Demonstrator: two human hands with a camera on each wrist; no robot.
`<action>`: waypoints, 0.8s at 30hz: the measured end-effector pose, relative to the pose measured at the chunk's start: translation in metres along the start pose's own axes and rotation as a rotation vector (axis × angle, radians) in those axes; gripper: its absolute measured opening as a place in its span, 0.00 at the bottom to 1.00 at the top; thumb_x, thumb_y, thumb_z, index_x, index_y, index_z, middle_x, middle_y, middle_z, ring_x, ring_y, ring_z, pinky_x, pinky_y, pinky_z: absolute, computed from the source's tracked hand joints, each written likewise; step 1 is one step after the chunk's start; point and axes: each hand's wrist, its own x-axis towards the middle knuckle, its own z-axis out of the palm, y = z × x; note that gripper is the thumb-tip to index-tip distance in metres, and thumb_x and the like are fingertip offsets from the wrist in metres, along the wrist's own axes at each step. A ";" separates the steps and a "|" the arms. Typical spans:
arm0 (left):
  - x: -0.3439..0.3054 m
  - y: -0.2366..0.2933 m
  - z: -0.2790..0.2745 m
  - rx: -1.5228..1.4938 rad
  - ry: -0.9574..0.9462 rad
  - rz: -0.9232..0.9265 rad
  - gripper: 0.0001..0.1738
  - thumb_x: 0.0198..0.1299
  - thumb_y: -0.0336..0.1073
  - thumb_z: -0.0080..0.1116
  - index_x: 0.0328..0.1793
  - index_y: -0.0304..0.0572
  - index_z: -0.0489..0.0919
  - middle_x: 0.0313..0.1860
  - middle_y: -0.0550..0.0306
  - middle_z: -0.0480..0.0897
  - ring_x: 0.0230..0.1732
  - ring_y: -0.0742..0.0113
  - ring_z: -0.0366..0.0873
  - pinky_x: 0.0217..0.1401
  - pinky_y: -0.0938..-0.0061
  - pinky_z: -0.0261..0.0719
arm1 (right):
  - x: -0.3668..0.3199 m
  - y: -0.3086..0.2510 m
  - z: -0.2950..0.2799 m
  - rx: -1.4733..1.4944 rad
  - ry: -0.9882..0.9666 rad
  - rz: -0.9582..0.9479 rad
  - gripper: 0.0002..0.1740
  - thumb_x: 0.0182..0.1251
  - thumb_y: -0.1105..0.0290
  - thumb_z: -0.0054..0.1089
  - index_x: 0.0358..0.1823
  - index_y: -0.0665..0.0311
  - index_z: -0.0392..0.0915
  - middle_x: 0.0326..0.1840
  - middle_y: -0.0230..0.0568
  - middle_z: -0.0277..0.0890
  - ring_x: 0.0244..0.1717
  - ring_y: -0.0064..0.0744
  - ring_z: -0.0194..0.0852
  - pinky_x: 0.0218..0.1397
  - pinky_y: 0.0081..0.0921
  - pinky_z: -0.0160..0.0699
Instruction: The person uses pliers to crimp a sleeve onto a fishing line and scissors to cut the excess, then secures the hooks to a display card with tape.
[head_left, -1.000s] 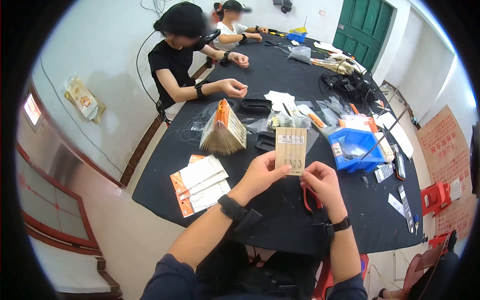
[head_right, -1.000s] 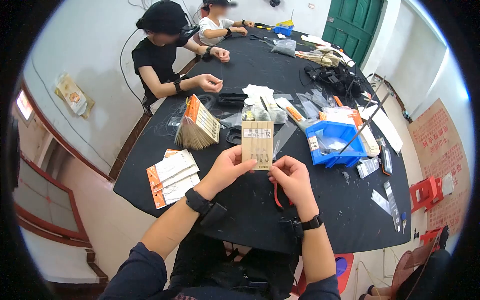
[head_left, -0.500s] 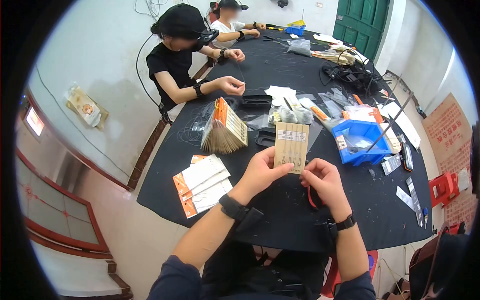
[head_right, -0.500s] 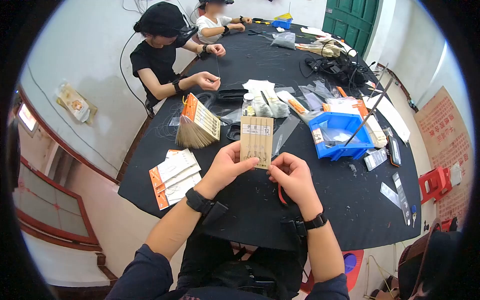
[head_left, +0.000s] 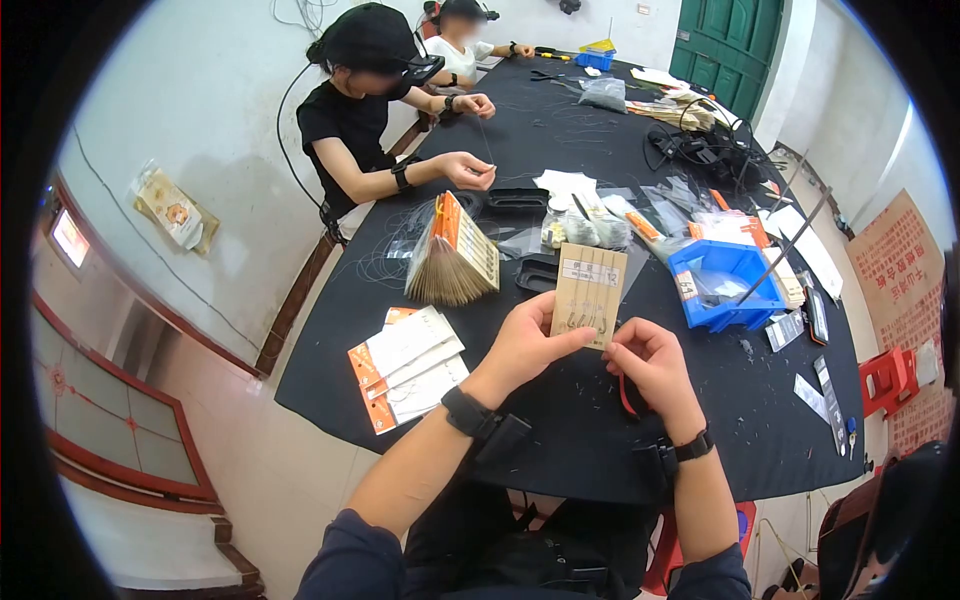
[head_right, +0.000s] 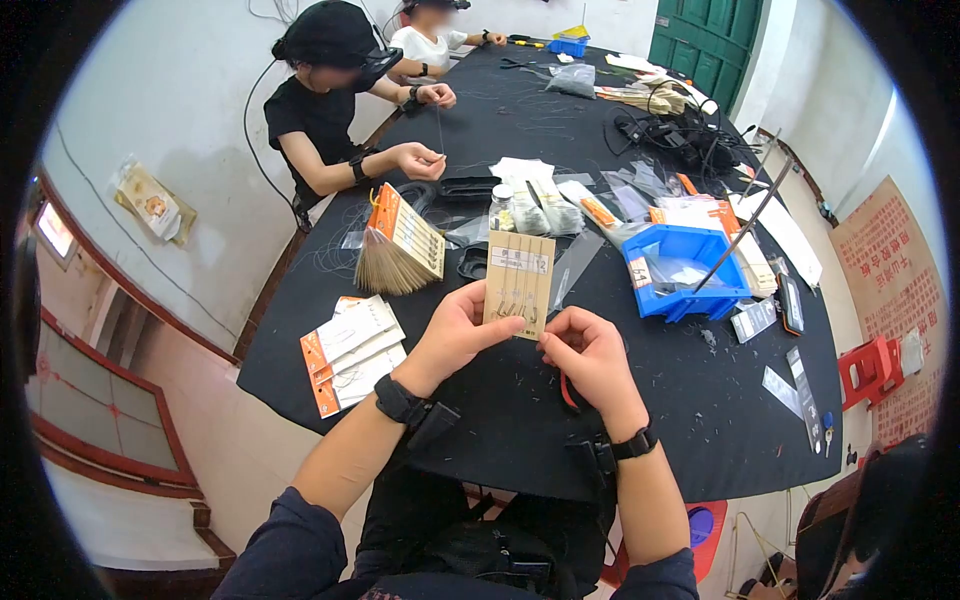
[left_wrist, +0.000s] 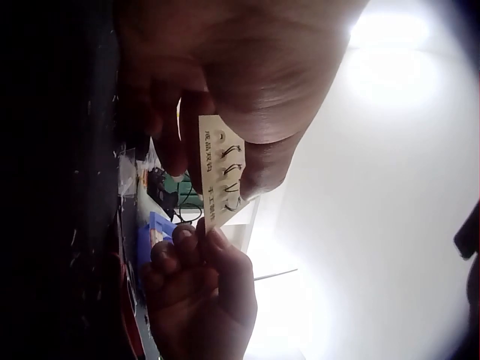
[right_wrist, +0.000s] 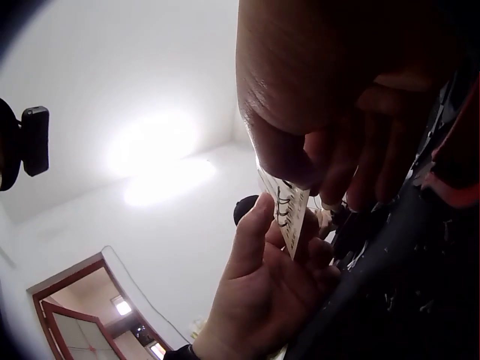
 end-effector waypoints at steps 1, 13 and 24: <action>0.000 0.000 0.001 0.003 -0.002 0.019 0.24 0.62 0.30 0.65 0.63 0.32 0.74 0.54 0.55 0.82 0.51 0.74 0.81 0.55 0.77 0.80 | 0.000 0.000 0.001 -0.011 -0.005 -0.004 0.04 0.66 0.74 0.61 0.35 0.68 0.76 0.31 0.32 0.79 0.31 0.17 0.77 0.37 0.16 0.77; 0.002 -0.006 0.001 0.113 0.019 0.037 0.31 0.57 0.32 0.71 0.64 0.33 0.70 0.55 0.55 0.81 0.54 0.72 0.80 0.57 0.75 0.79 | -0.002 0.003 0.006 -0.083 0.009 -0.070 0.06 0.64 0.74 0.63 0.33 0.69 0.77 0.28 0.28 0.78 0.29 0.13 0.74 0.33 0.13 0.72; 0.002 -0.005 0.000 0.179 0.034 0.010 0.30 0.56 0.31 0.71 0.63 0.33 0.71 0.54 0.55 0.81 0.54 0.71 0.80 0.58 0.74 0.79 | -0.001 0.008 0.006 -0.109 0.014 -0.103 0.06 0.62 0.74 0.63 0.32 0.69 0.78 0.26 0.29 0.77 0.27 0.13 0.75 0.32 0.13 0.73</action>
